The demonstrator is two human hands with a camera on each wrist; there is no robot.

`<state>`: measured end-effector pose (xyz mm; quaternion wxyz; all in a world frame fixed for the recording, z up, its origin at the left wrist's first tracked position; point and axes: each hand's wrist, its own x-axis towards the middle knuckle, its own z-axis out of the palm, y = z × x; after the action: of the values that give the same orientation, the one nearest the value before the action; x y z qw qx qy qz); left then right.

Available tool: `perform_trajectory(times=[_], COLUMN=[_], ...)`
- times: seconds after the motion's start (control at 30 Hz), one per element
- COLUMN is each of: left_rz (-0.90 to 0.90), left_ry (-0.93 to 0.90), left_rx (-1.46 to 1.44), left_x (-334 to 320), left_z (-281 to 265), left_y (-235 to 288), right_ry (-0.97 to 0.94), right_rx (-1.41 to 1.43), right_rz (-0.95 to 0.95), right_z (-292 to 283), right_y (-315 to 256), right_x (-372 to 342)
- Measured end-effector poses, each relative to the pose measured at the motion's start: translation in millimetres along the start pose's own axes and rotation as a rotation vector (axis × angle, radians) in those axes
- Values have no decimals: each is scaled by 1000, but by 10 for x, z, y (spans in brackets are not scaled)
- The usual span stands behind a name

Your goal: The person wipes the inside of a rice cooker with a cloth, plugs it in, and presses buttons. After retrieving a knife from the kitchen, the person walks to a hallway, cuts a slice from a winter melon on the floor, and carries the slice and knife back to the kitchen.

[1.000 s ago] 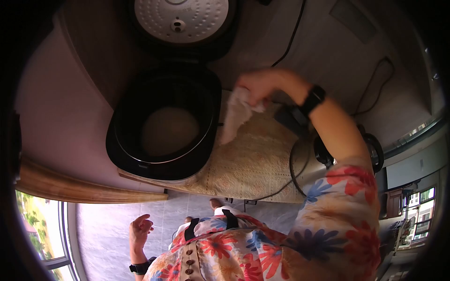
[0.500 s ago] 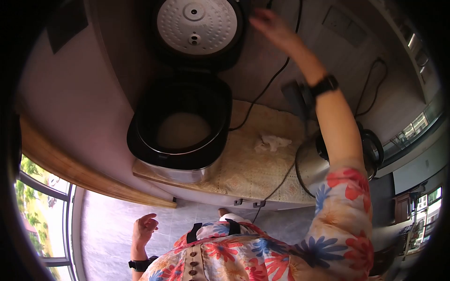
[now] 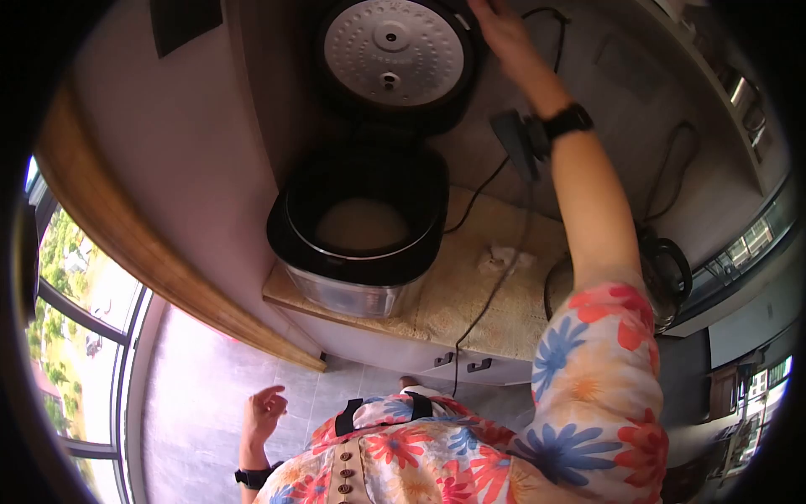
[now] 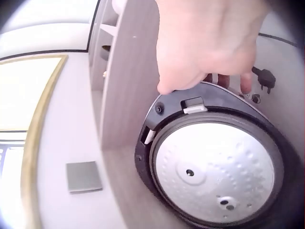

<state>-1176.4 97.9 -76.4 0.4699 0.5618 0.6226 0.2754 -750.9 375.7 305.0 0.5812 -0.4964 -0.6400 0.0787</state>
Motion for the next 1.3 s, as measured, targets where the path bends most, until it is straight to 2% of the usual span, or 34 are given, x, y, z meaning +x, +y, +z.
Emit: perform_trajectory(times=[0.03, 0.07, 0.1, 0.17, 0.23, 0.3, 0.37, 0.47, 0.53, 0.57, 0.63, 0.7, 0.87, 0.97, 1.03, 1.07, 1.1, 1.17, 1.2, 1.3], left_rz=[58, 160, 148, 304, 384, 451, 709, 767, 910, 919, 999, 971, 983, 995, 1009, 998, 984, 989, 987, 991], left_ry=[4, 28, 32, 130, 159, 252, 426, 437, 460, 460, 378, 296, 349, 379, 388, 395, 399, 402, 411, 420], left_rx=[105, 197, 195, 267, 275, 260, 432, 435, 519, 519, 605, 639, 661, 662, 661, 660, 656, 644, 635, 628], left_x=[42, 81, 126, 211, 296, 347, 428, 564, 666, 692, 797, 850, 928, 952, 959, 956, 948, 941, 936, 939], left_z=[-24, -51, -71, -109, -162, -175, -172, -131, -92, -74, -36, 21, 135, 155, 158, 158, 168, 174, 175, 175], left_y=[59, 158, 285, 596, 944, 1305, 1586, 1906, 2056, 2093, 2235, 2293, 2174, 2165, 2166, 2162, 2156, 2148, 2154, 2141], right_ry=[-13, -40, -65, -136, -182, -275, -319, -393, -398, -397, -391, -486, -473, -508, -675, -673, -506, -269, -273, -99], right_rx=[5, -18, -41, 84, -198, -341, -493, -584, -599, -617, -637, -608, -580, -581, -490, -468, -439, -671, -958, -1168], right_rz=[9, -114, -240, -140, -331, -392, -481, -400, -401, -406, -403, -335, -357, -351, -388, -362, -326, -425, -326, -340], right_z=[-19, -47, -50, -26, -50, 5, 95, 196, 229, 239, 228, 228, 212, 152, 15, -108, -164, -354, -456, -544], right_y=[43, 84, 82, -104, -67, -114, -44, 43, 67, 79, 95, 118, 204, 146, 116, 130, 245, 355, 499, 704], right_x=[-85, -215, -374, -982, -1497, -1937, -2247, -2541, -2609, -2626, -2645, -2695, -2746, -2686, -2487, -2299, -2115, -1424, -1093, -293])
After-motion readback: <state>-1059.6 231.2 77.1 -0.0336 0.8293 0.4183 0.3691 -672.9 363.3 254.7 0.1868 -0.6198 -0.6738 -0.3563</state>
